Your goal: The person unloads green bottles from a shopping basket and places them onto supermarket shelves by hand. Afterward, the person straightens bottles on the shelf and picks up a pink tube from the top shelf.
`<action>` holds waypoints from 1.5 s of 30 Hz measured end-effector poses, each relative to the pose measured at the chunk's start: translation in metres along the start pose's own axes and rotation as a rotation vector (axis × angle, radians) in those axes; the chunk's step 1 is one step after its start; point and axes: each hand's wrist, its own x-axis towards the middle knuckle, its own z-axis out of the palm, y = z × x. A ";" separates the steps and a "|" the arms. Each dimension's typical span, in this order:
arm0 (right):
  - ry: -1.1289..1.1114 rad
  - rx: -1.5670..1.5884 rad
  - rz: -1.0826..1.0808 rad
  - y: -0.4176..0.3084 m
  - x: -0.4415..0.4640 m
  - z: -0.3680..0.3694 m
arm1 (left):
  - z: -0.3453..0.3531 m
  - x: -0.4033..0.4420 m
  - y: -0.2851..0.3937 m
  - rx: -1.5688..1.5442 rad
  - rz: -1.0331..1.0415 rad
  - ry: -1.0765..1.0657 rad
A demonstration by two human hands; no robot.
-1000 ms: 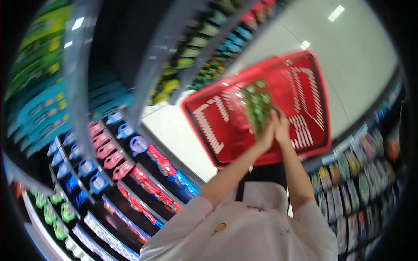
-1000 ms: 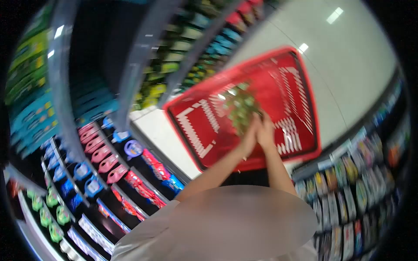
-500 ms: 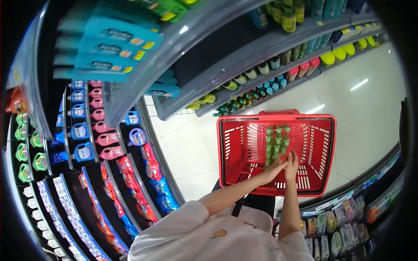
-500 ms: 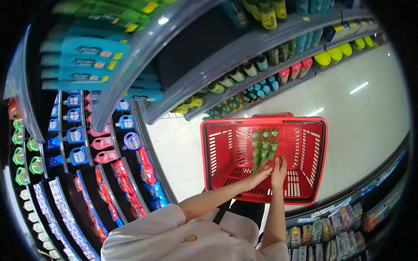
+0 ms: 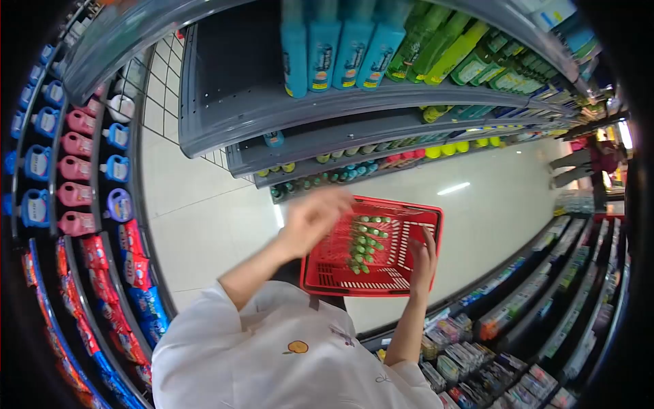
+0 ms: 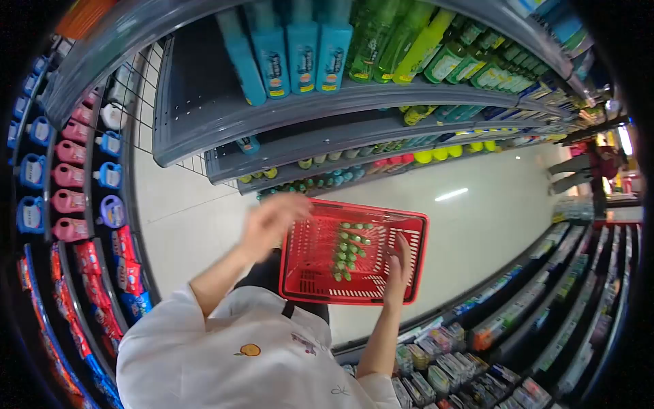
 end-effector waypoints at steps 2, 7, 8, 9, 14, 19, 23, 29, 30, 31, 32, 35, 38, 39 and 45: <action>-0.118 -0.078 -0.140 -0.046 0.008 0.038 | -0.031 0.033 0.036 0.001 0.062 0.275; -0.177 -0.211 -0.196 -0.129 0.026 0.124 | -0.080 0.104 0.066 0.492 0.344 0.600; -0.221 -0.201 -0.243 -0.140 0.029 0.136 | -0.085 0.112 0.066 0.588 0.355 0.631; -0.268 -0.188 -0.292 -0.151 0.034 0.150 | -0.089 0.118 0.064 0.588 0.357 0.589; -0.211 -0.367 -0.358 -0.195 0.054 0.218 | -0.092 0.133 0.049 0.555 0.319 0.465; -0.043 -0.555 -0.548 -0.198 0.104 0.265 | -0.095 0.136 0.047 0.516 0.299 0.459; 0.080 -0.691 -0.539 -0.203 0.117 0.290 | -0.099 0.140 0.038 0.437 0.370 0.501; 0.159 -0.841 -0.526 -0.206 0.117 0.309 | -0.106 0.140 0.041 0.238 0.334 0.464; 0.164 -0.886 -0.551 -0.205 0.120 0.309 | -0.107 0.138 0.044 0.204 0.319 0.449; 0.165 -0.885 -0.577 -0.205 0.120 0.310 | -0.107 0.136 0.048 0.169 0.302 0.431; 0.167 -0.883 -0.602 -0.205 0.118 0.312 | -0.107 0.134 0.051 0.143 0.302 0.442; 0.151 -0.825 -0.665 -0.201 0.114 0.317 | -0.109 0.127 0.055 0.092 0.346 0.477; 0.121 -0.814 -0.768 -0.195 0.113 0.326 | -0.114 0.123 0.051 0.216 0.518 0.589; 0.116 -0.847 -0.814 -0.194 0.115 0.330 | -0.117 0.123 0.050 0.242 0.514 0.589; -0.038 -0.732 -0.585 -0.202 0.148 0.369 | -0.157 0.145 0.069 0.460 0.363 0.529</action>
